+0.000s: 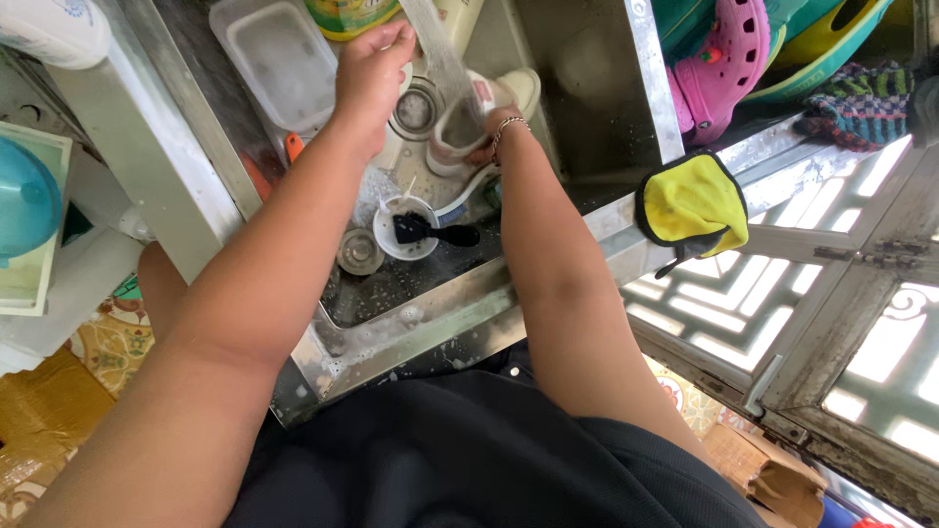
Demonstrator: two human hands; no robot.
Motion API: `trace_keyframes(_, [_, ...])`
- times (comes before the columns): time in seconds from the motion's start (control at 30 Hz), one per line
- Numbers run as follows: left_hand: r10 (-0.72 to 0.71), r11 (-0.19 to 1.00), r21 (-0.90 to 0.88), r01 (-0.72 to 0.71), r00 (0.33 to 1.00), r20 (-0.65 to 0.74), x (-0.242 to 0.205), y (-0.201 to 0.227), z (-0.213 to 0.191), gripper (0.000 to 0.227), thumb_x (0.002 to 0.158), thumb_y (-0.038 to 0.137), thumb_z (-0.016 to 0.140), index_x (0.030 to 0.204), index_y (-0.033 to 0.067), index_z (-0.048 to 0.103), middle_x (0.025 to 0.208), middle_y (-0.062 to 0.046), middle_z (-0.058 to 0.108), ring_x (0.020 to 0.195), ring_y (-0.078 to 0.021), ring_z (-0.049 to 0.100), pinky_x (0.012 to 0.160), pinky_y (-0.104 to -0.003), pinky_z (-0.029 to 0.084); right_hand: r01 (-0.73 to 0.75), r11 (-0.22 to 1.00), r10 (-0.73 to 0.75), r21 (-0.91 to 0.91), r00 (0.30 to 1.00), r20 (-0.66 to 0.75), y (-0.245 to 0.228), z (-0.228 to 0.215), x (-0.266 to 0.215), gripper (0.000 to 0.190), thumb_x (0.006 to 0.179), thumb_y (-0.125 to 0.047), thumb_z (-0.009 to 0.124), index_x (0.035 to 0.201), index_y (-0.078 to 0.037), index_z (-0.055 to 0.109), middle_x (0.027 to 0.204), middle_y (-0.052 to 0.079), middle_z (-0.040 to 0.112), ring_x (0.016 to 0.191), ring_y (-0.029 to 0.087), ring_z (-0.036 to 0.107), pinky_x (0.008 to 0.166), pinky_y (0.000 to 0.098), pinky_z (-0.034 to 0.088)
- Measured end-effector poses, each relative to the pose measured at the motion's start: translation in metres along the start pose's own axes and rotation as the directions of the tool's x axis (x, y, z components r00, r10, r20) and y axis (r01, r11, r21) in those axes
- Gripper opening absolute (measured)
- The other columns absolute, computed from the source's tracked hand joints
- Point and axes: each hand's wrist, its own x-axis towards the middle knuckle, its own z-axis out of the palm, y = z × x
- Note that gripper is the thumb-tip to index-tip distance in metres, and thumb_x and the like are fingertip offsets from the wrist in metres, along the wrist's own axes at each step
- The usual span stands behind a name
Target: The person cleans a white sneaker by scrubbing the interior and exterior with a brush and rinsing it under running water. They also remove and wash the shoelaces separately before reinserting them into the shoe.
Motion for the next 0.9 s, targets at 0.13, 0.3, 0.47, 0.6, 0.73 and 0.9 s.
trace_keyframes(0.13, [-0.025, 0.998, -0.058, 0.029, 0.997, 0.068, -0.040, 0.029, -0.015, 0.043, 0.097, 0.041, 0.068, 0.124, 0.0071, 0.070, 0.103, -0.001, 0.074, 0.082, -0.0073, 0.065, 0.069, -0.024, 0.049, -0.034, 0.999, 0.032, 0.020, 0.994, 0.104, 0.010, -0.003, 0.007, 0.042, 0.104, -0.013, 0.050, 0.135, 0.013, 0.059, 0.134, 0.033, 0.068, 0.106, 0.047, 0.075, 0.065, 0.0550, 0.064])
trace_keyframes(0.3, [-0.124, 0.987, -0.107, 0.122, 0.992, -0.012, -0.064, 0.044, -0.035, 0.039, 0.094, 0.041, 0.070, 0.118, 0.0108, 0.070, 0.101, 0.000, 0.077, 0.082, -0.0096, 0.068, 0.071, -0.023, 0.051, 0.059, 0.984, -0.066, 0.165, 0.997, 0.038, 0.000, 0.003, -0.031, 0.049, 0.105, -0.022, 0.047, 0.148, 0.001, 0.041, 0.153, 0.028, 0.039, 0.135, 0.057, 0.047, 0.089, 0.0704, 0.049])
trace_keyframes(0.47, [-0.222, 0.913, -0.366, 0.181, 0.972, -0.074, -0.060, 0.044, -0.052, 0.030, 0.093, 0.035, 0.070, 0.116, 0.0156, 0.072, 0.100, 0.001, 0.074, 0.084, -0.0127, 0.069, 0.073, -0.028, 0.051, 0.192, 0.917, -0.229, 0.351, 0.971, 0.066, -0.010, 0.000, -0.068, 0.051, 0.096, -0.013, 0.059, 0.145, -0.004, 0.045, 0.154, 0.019, 0.033, 0.148, 0.051, 0.024, 0.106, 0.0807, 0.036])
trace_keyframes(0.6, [-0.292, 0.822, -0.516, 0.239, 0.956, -0.023, -0.037, 0.031, -0.055, 0.023, 0.093, 0.032, 0.069, 0.110, 0.0168, 0.071, 0.097, 0.000, 0.073, 0.084, -0.0154, 0.068, 0.076, -0.032, 0.051, 0.400, 0.846, -0.414, 0.353, 0.910, -0.039, 0.000, -0.004, -0.097, 0.038, 0.093, -0.012, 0.073, 0.125, 0.003, 0.059, 0.122, 0.020, 0.060, 0.111, 0.042, 0.062, 0.084, 0.0603, 0.052])
trace_keyframes(0.73, [-0.301, 0.810, -0.535, 0.241, 0.953, -0.027, -0.031, 0.016, -0.059, 0.016, 0.091, 0.028, 0.067, 0.100, 0.0148, 0.066, 0.098, -0.003, 0.077, 0.087, -0.0185, 0.072, 0.079, -0.035, 0.053, 0.527, 0.827, -0.537, 0.196, 0.844, -0.008, 0.021, -0.004, -0.138, 0.030, 0.094, -0.019, 0.077, 0.112, 0.002, 0.065, 0.098, 0.011, 0.057, 0.077, 0.023, 0.053, 0.061, 0.0413, 0.041])
trace_keyframes(0.9, [-0.252, 0.834, -0.512, 0.205, 0.967, -0.023, -0.023, 0.005, -0.058, 0.023, 0.093, 0.032, 0.059, 0.097, 0.0113, 0.069, 0.096, -0.004, 0.077, 0.085, -0.0183, 0.073, 0.077, -0.036, 0.052, 0.765, 0.215, -0.805, -0.606, 0.490, 0.333, 0.070, 0.012, -0.203, 0.031, 0.088, -0.033, 0.081, 0.102, -0.006, 0.076, 0.097, 0.009, 0.080, 0.086, 0.019, 0.078, 0.079, 0.0315, 0.060])
